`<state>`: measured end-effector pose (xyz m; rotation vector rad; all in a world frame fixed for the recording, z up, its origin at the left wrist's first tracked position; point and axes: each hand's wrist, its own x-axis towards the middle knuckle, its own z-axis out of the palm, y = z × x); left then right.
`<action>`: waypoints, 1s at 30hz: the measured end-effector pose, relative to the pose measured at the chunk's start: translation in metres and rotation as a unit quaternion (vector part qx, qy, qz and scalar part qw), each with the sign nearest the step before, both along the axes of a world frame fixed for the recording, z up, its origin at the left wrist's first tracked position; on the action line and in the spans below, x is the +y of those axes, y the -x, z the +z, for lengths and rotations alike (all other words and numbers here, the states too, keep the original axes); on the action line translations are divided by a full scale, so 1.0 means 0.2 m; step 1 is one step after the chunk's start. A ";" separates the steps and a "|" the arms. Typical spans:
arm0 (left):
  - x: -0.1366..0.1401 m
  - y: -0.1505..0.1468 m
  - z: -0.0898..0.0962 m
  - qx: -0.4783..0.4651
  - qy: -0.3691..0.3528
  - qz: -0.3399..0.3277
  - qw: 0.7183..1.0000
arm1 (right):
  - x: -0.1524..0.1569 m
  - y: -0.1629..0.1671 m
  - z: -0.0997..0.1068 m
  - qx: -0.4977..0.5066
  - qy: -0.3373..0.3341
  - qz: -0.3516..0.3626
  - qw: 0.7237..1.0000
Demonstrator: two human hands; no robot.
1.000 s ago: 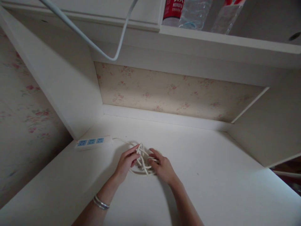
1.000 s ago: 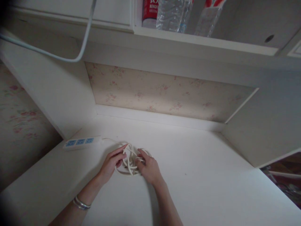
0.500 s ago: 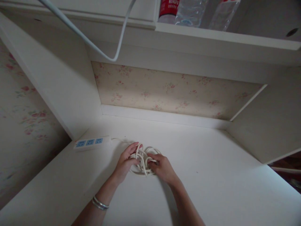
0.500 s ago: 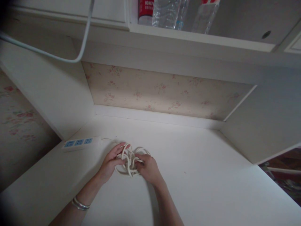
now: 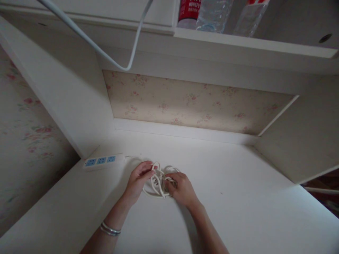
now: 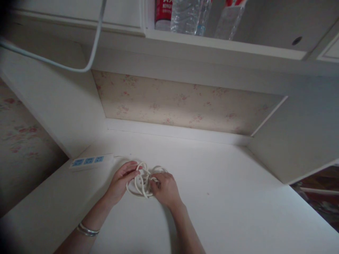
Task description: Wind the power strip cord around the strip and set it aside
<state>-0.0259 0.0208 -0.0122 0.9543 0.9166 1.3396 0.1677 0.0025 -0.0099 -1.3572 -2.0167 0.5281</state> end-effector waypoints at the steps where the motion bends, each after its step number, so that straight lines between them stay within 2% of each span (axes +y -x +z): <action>1: 0.00 0.00 0.01 -0.001 0.006 -0.004 1.000 | 0.00 0.00 0.00 -0.007 -0.011 0.001 1.000; 5: -0.03 0.01 0.04 -0.010 0.026 -0.027 0.999 | 0.00 0.00 -0.03 -0.020 -0.026 -0.002 0.999; 9: -0.04 0.00 0.05 -0.011 0.011 -0.051 0.999 | 0.01 -0.01 -0.07 -0.013 -0.037 0.010 0.999; 13: -0.03 0.01 0.05 -0.001 -0.008 -0.039 0.999 | 0.01 -0.01 -0.07 -0.014 -0.047 0.013 0.999; 18: -0.01 0.03 0.02 -0.023 -0.012 -0.018 1.000 | 0.01 0.01 -0.05 -0.037 -0.024 -0.024 0.999; 23: 0.01 0.03 -0.01 0.004 -0.007 -0.014 1.000 | 0.02 0.01 -0.06 0.027 -0.059 -0.049 0.997; 25: 0.01 0.03 -0.02 0.017 -0.004 -0.015 1.000 | 0.01 0.01 -0.04 0.065 -0.088 -0.016 0.994; 27: 0.01 0.02 -0.02 0.021 -0.007 -0.014 1.000 | -0.01 0.01 -0.01 0.084 -0.098 0.049 0.990; 30: 0.02 0.02 -0.02 0.018 -0.022 -0.003 1.000 | -0.03 0.03 0.04 0.066 -0.090 0.134 0.985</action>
